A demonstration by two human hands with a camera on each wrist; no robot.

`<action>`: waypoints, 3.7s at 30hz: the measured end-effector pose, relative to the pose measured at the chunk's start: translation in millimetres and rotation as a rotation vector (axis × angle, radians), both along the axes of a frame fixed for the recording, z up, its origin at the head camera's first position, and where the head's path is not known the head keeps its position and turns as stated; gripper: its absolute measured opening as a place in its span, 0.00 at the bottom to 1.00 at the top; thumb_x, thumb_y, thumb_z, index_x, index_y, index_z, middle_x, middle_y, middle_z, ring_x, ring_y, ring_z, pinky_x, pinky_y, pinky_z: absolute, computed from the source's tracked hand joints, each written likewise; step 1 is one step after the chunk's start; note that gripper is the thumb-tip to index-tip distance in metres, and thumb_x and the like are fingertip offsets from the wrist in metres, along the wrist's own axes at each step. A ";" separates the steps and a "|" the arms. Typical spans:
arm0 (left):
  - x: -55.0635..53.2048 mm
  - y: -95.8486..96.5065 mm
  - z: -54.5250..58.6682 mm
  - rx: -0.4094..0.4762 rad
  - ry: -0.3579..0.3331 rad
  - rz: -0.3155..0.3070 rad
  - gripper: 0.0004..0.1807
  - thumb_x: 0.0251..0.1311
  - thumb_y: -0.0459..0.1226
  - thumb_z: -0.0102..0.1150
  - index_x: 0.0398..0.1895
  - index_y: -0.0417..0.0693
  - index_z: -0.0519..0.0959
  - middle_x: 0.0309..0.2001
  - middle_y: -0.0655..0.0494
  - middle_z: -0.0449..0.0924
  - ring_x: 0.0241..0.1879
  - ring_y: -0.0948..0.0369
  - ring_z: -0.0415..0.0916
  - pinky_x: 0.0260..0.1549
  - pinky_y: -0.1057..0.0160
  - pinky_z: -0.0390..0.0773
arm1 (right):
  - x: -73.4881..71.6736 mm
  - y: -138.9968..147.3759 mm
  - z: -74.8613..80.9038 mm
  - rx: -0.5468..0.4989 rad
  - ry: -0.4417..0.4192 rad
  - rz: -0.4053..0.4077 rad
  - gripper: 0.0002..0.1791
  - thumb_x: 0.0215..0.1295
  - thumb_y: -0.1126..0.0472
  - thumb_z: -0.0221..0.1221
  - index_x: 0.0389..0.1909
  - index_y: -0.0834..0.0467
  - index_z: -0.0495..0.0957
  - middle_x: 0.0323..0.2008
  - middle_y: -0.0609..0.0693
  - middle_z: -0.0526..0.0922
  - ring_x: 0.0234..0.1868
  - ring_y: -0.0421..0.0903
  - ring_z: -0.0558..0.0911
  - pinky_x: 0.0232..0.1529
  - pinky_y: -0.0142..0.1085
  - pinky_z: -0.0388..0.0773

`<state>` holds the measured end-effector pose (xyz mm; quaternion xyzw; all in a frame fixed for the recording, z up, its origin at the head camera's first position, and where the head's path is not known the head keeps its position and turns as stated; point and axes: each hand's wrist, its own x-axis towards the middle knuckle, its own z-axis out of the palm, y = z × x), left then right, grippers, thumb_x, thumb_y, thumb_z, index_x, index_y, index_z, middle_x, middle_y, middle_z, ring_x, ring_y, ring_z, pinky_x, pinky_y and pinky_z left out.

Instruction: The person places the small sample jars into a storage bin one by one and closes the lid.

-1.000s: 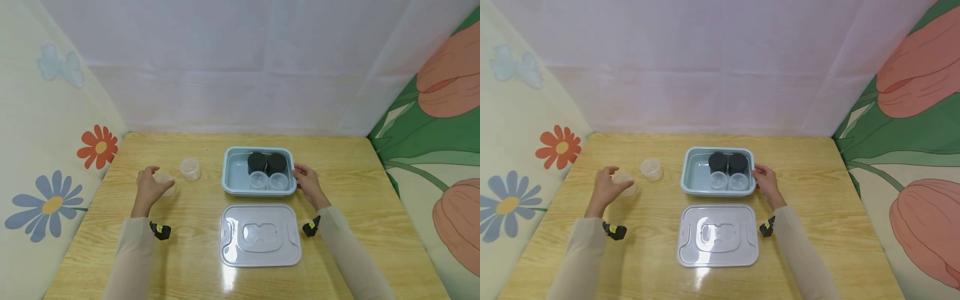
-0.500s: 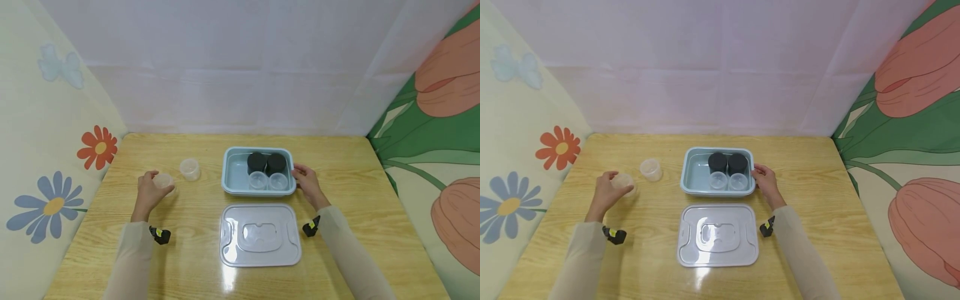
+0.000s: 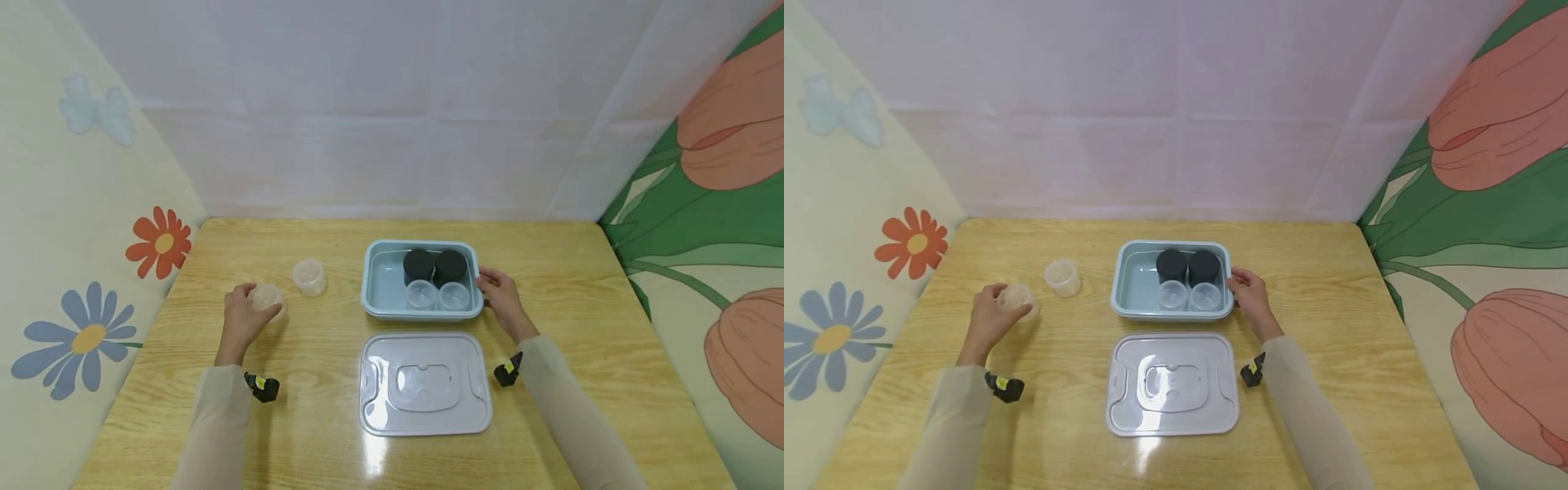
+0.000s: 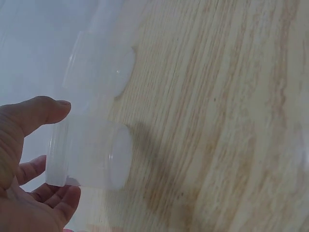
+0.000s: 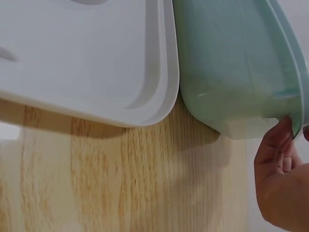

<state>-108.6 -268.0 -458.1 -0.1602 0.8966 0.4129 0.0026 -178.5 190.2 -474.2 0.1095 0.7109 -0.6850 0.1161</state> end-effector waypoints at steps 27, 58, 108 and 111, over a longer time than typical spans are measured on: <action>-8.8 6.8 12.2 -0.054 0.045 -0.058 0.41 0.56 0.39 0.64 0.67 0.28 0.57 0.60 0.27 0.59 0.58 0.38 0.60 0.58 0.38 0.63 | 0.0 -4.3 2.7 -0.009 0.004 -0.002 0.24 0.71 0.66 0.49 0.65 0.69 0.63 0.37 0.41 0.74 0.33 0.30 0.75 0.28 0.25 0.76; -19.1 40.0 47.5 -0.061 0.139 -0.140 0.39 0.56 0.40 0.64 0.67 0.31 0.59 0.59 0.30 0.61 0.55 0.39 0.63 0.54 0.38 0.67 | -6.5 -3.5 2.9 0.043 -0.022 0.013 0.23 0.71 0.64 0.49 0.65 0.66 0.64 0.41 0.45 0.73 0.34 0.33 0.73 0.27 0.25 0.74; -82.8 155.7 49.3 -0.005 0.201 -0.379 0.39 0.50 0.39 0.69 0.64 0.32 0.64 0.58 0.34 0.64 0.54 0.42 0.68 0.55 0.46 0.71 | -2.2 -4.3 -0.6 0.032 -0.018 -0.001 0.22 0.71 0.64 0.49 0.64 0.65 0.65 0.39 0.44 0.73 0.34 0.33 0.74 0.28 0.25 0.76; -83.0 158.4 50.0 -0.004 0.202 -0.381 0.39 0.50 0.40 0.68 0.64 0.32 0.64 0.58 0.33 0.64 0.54 0.42 0.67 0.54 0.45 0.71 | -2.3 -3.9 -1.3 0.027 -0.008 -0.001 0.22 0.71 0.65 0.49 0.64 0.66 0.65 0.37 0.43 0.73 0.33 0.33 0.73 0.27 0.25 0.75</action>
